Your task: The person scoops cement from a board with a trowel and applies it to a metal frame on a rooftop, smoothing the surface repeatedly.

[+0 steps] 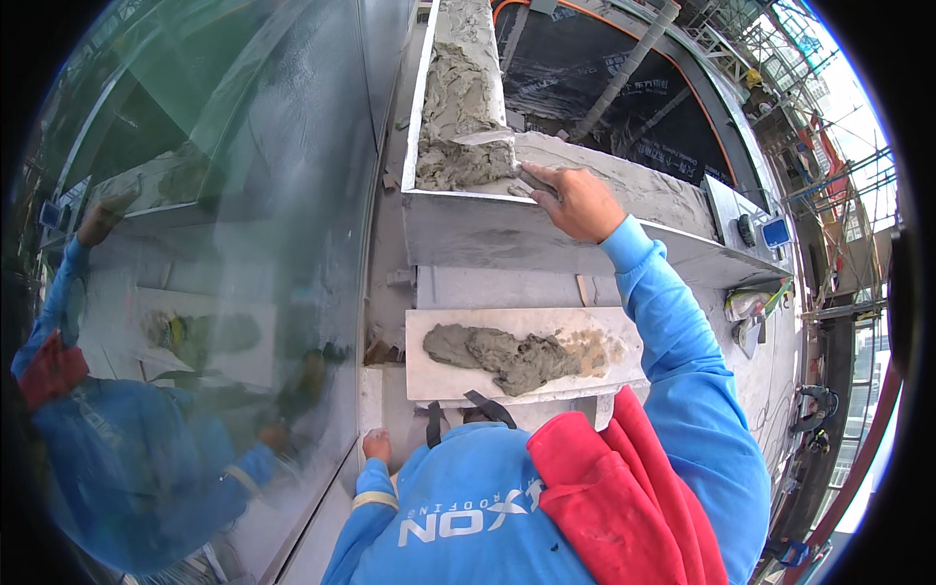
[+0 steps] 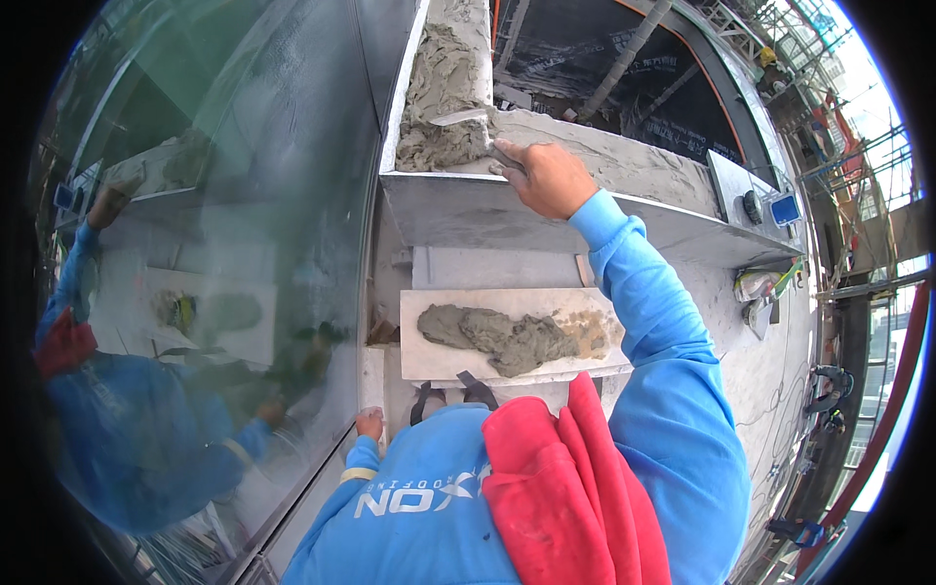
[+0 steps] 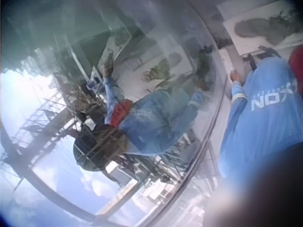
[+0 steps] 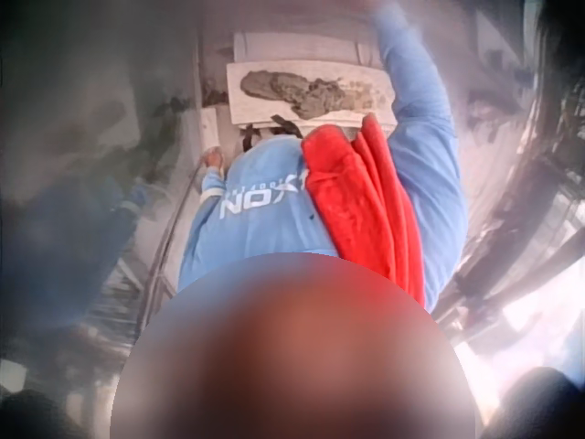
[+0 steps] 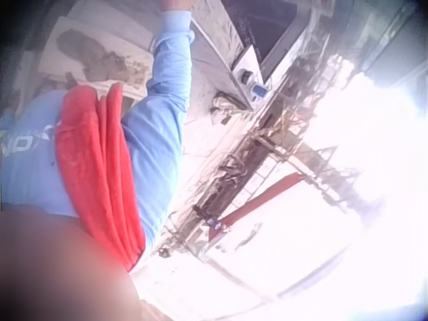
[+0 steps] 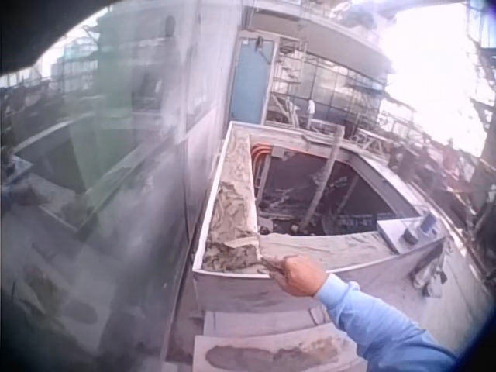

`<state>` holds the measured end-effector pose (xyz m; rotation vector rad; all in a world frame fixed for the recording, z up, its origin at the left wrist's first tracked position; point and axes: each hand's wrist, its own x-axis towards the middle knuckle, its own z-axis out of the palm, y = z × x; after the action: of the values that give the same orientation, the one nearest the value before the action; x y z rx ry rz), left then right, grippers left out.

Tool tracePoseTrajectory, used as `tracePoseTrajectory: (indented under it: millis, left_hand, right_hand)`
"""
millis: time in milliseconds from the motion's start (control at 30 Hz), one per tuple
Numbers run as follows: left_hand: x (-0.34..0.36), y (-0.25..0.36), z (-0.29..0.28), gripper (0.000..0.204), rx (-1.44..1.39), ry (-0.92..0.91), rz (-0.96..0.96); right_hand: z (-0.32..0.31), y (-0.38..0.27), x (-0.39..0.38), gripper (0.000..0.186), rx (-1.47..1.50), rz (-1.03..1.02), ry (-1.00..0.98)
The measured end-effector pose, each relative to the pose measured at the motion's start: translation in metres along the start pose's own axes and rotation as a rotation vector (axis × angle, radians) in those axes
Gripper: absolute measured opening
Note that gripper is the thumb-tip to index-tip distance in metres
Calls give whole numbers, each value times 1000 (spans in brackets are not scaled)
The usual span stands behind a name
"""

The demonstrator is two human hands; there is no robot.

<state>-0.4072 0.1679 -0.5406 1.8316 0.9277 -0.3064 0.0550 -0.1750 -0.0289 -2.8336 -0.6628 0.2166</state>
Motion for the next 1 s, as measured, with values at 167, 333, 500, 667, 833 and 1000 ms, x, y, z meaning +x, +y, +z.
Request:
tracePoseTrajectory:
  millis: [167, 333, 500, 667, 833, 1000]
  left_hand:
    - [3, 4, 6, 23, 43, -14, -55]
    - [0, 16, 1, 22, 17, -47, -140]
    - [0, 24, -1, 21, 67, -32, -101]
    - [-8, 14, 4, 22, -22, 8, -70]
    - [-13, -19, 20, 27, -19, -12, -210]
    - [-14, -39, 32, 31, 54, -38, -220]
  right_hand:
    - [-14, -5, -13, 46, -41, -61, 95]
    - [-29, 16, 29, 45, -59, 1, 238]
    - [-16, 11, 116, 45, -224, 87, 121]
    - [-12, -7, 156, 45, -310, 83, 55]
    - [-17, -29, 121, 45, -412, -68, -59]
    - [-6, -61, 44, 35, -424, -257, -72]
